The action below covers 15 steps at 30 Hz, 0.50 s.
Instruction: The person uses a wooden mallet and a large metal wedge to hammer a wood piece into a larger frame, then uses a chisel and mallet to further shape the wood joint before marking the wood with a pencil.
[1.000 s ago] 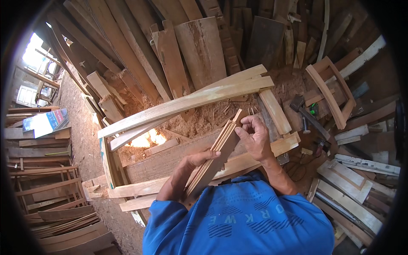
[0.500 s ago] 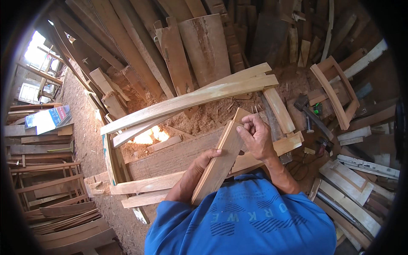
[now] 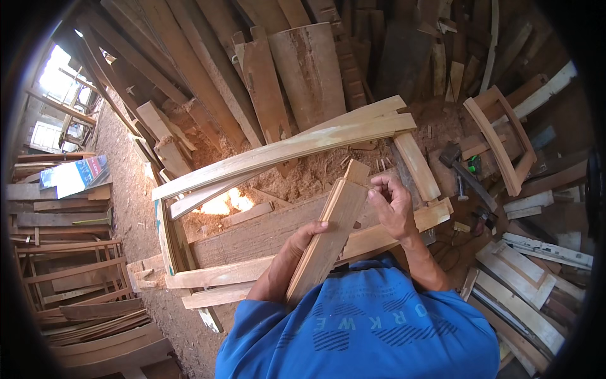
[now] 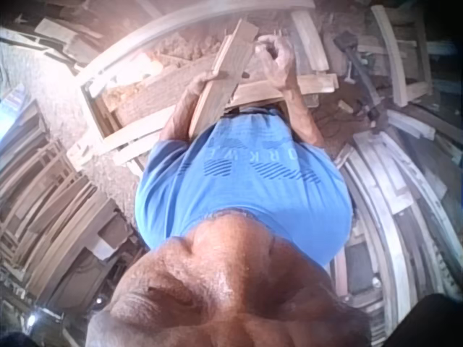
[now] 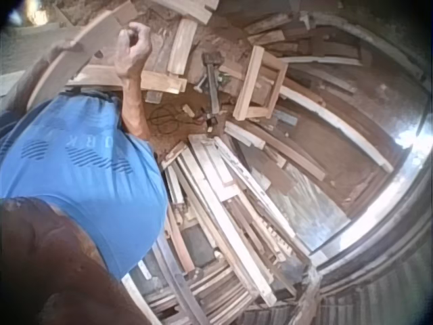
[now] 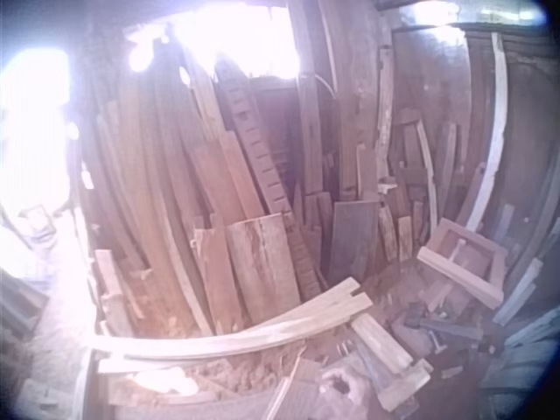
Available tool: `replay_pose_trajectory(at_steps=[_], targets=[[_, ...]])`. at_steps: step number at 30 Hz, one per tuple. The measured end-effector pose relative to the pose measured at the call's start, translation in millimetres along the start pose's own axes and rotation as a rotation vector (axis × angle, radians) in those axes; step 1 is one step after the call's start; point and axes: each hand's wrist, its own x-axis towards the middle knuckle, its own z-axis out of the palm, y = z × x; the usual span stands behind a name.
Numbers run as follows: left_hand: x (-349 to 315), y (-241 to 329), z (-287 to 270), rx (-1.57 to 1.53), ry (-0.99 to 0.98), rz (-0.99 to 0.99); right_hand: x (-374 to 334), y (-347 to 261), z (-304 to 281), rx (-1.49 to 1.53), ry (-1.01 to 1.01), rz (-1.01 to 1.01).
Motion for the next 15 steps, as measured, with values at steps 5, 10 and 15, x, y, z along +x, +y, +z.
replay_pose_trajectory(at_steps=[5, 10, 15], targets=[[7, 0, 10, 0.066, 0.035, 0.031, 0, -14, -6, -0.340, -0.042, -0.245], [5, -8, -1, 0.158, 0.039, -0.014, -2, -23, -10, -0.300, -0.068, -0.212], [-2, -8, 8, 0.074, 0.050, 0.038, 2, -24, -18, -0.214, -0.177, -0.378]])
